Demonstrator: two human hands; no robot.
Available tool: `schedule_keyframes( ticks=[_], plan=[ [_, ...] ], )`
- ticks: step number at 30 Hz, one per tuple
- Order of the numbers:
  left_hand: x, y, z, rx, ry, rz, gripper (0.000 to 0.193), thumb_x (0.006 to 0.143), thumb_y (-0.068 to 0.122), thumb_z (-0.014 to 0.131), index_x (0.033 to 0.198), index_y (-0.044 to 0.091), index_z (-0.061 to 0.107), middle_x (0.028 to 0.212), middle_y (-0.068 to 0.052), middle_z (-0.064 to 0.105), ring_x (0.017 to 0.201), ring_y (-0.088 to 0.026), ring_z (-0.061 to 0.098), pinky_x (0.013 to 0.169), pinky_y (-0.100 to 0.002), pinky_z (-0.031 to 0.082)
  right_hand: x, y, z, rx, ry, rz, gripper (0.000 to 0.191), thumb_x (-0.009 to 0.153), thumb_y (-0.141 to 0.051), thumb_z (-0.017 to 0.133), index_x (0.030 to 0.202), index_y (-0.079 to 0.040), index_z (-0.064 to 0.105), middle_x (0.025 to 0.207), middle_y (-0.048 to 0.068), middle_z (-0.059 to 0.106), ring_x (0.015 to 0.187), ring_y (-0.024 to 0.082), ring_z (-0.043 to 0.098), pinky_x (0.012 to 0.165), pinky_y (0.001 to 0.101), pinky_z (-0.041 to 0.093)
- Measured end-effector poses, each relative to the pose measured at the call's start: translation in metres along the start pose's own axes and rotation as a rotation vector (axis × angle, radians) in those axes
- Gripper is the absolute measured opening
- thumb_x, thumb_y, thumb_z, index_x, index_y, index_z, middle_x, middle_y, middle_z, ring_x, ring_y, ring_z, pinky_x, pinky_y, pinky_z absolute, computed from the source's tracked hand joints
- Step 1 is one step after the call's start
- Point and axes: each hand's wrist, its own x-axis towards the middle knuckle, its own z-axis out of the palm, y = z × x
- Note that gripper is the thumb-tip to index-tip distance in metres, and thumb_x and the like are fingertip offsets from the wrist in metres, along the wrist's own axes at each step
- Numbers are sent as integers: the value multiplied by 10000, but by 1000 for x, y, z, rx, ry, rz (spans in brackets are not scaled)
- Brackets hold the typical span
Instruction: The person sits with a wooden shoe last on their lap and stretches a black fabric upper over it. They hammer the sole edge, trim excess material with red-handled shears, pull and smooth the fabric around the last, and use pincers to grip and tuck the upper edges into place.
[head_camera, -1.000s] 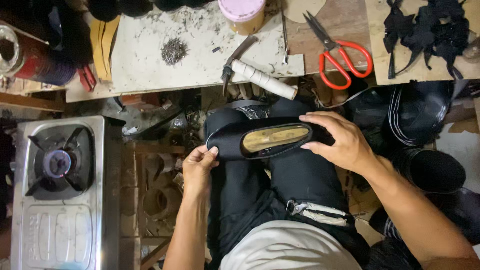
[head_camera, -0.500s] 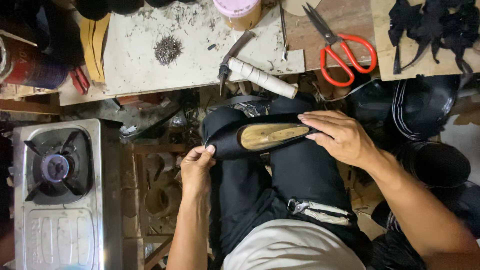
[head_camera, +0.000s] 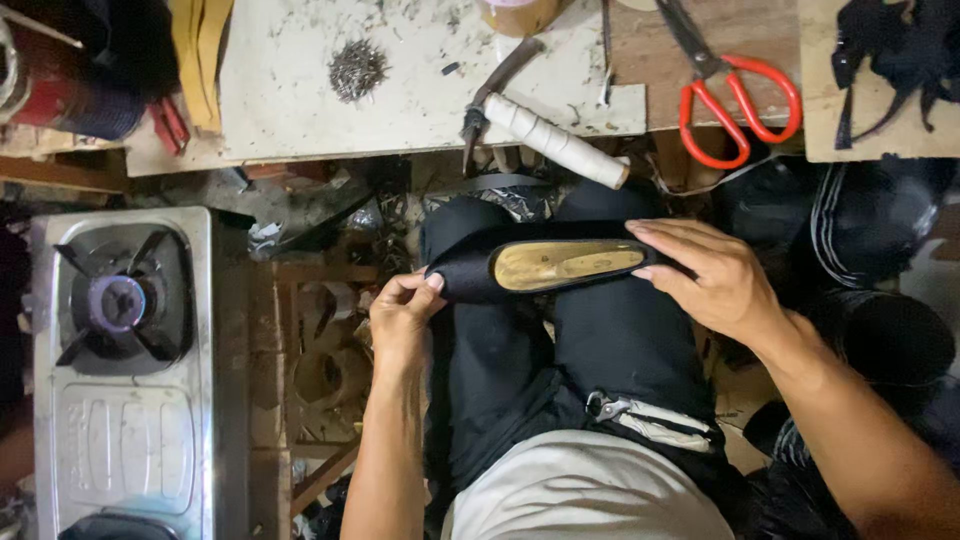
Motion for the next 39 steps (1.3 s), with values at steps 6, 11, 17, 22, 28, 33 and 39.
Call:
schedule_keyframes(
  ticks=[6, 11, 17, 22, 28, 33, 39],
  plan=[
    [11, -8, -5, 14, -6, 18, 106, 863, 70, 800, 865, 47, 697, 818, -14, 691, 716, -98, 629, 704, -251, 534, 3, 5, 5, -80, 24, -82, 404, 785, -41, 805, 1163, 47, 693, 1246, 181, 712, 1171, 328, 698, 1013, 386, 556],
    [12, -13, -5, -76, -47, 83, 120, 898, 49, 801, 880, 26, 685, 812, -44, 685, 707, -107, 600, 693, -262, 506, 1, 17, 9, -57, 20, -74, 391, 780, -23, 807, 1148, 43, 694, 1251, 182, 711, 1166, 315, 696, 1017, 375, 554],
    [0, -7, -14, -334, -159, 34, 81, 902, 30, 736, 895, 18, 656, 957, -93, 730, 836, -179, 701, 803, -361, 608, -2, 14, 14, 107, 82, -28, 461, 789, 3, 796, 1236, 1, 683, 1328, 141, 693, 1267, 274, 657, 1113, 360, 512],
    [-23, -10, -34, -443, -235, 2, 40, 922, 50, 697, 944, 43, 665, 1086, -113, 726, 962, -220, 702, 857, -403, 585, -19, -19, 19, 648, 143, 173, 624, 809, -27, 786, 1393, -14, 569, 1564, 106, 531, 1395, 190, 541, 1079, 312, 472],
    [-53, -32, -51, -532, -252, 67, 65, 976, 68, 691, 940, 24, 660, 1005, -126, 727, 966, -228, 710, 950, -416, 582, -31, -51, 12, 691, 81, 189, 622, 790, -4, 796, 1374, 16, 581, 1558, 141, 498, 1377, 187, 526, 1005, 285, 493],
    [-63, -50, -65, -595, -245, 81, 62, 977, 54, 702, 941, 28, 660, 971, -114, 740, 908, -201, 721, 929, -396, 577, -33, -71, 6, 687, 53, 123, 600, 827, -100, 774, 1387, 9, 590, 1542, 132, 523, 1380, 191, 540, 1043, 281, 474],
    [-69, -53, -60, -570, -273, 90, 53, 969, 47, 693, 934, 23, 662, 1004, -137, 748, 933, -217, 726, 939, -409, 574, -47, -78, 8, 450, 110, 263, 431, 844, -145, 736, 1247, -2, 680, 1407, 123, 635, 1199, 189, 650, 900, 281, 529]
  ],
)
